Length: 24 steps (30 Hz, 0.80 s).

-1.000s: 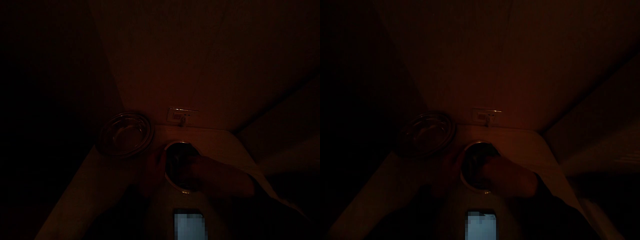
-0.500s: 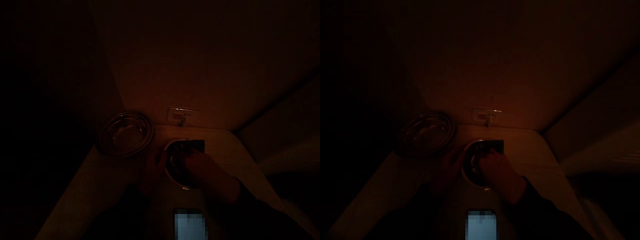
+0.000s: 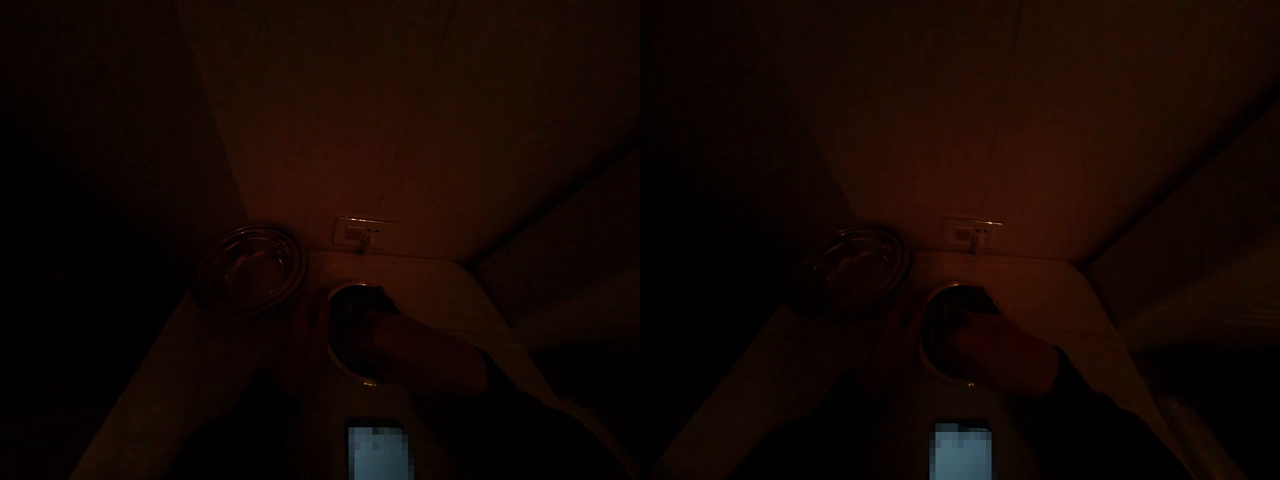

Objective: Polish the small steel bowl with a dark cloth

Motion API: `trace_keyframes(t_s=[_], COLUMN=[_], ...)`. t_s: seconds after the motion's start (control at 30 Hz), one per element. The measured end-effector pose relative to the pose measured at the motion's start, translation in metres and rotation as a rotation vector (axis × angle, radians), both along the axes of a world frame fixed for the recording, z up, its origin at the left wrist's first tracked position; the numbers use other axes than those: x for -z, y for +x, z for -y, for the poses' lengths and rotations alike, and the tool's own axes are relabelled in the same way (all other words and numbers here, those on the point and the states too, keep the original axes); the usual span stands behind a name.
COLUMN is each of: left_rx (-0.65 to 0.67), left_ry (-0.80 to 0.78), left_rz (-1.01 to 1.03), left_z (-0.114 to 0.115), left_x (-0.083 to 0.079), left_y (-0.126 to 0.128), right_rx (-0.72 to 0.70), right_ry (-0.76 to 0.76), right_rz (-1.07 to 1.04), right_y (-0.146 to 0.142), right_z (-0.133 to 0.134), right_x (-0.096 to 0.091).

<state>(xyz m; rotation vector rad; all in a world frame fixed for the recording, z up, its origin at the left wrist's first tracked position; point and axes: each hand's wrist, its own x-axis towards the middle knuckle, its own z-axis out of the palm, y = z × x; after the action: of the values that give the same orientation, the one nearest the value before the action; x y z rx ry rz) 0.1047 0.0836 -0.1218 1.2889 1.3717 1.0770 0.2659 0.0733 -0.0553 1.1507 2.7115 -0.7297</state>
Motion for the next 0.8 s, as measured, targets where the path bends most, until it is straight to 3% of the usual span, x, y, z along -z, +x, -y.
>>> trace_keyframes(t_s=[0.13,0.23,0.43,0.57,0.67,0.8], left_rx=[0.023,0.049,0.073,0.073,0.073,0.038], left_ry=[0.007,0.017,0.015,0.012,0.011,-0.011], left_rz=[-0.048,-0.054,-0.045,-0.024,-0.015,-0.015], left_z=[0.001,0.002,0.001,0.001,0.001,0.001], left_x=[-0.001,0.0,-0.001,-0.003,-0.004,-0.002], left_y=[0.0,0.0,-0.002,-0.002,-0.001,-0.001], right_rx=[-0.008,0.002,0.024,0.143,0.22,0.201], right_ry=[-0.146,-0.166,-0.008,0.191,0.227,0.205], right_rz=[0.013,0.027,-0.023,0.104,0.241,0.173], right_y=[0.007,0.007,-0.004,-0.007,-0.006,-0.003], right_z=[0.001,0.002,0.002,0.0,-0.001,-0.003], right_x=[-0.011,-0.014,0.003,0.017,0.021,0.021])
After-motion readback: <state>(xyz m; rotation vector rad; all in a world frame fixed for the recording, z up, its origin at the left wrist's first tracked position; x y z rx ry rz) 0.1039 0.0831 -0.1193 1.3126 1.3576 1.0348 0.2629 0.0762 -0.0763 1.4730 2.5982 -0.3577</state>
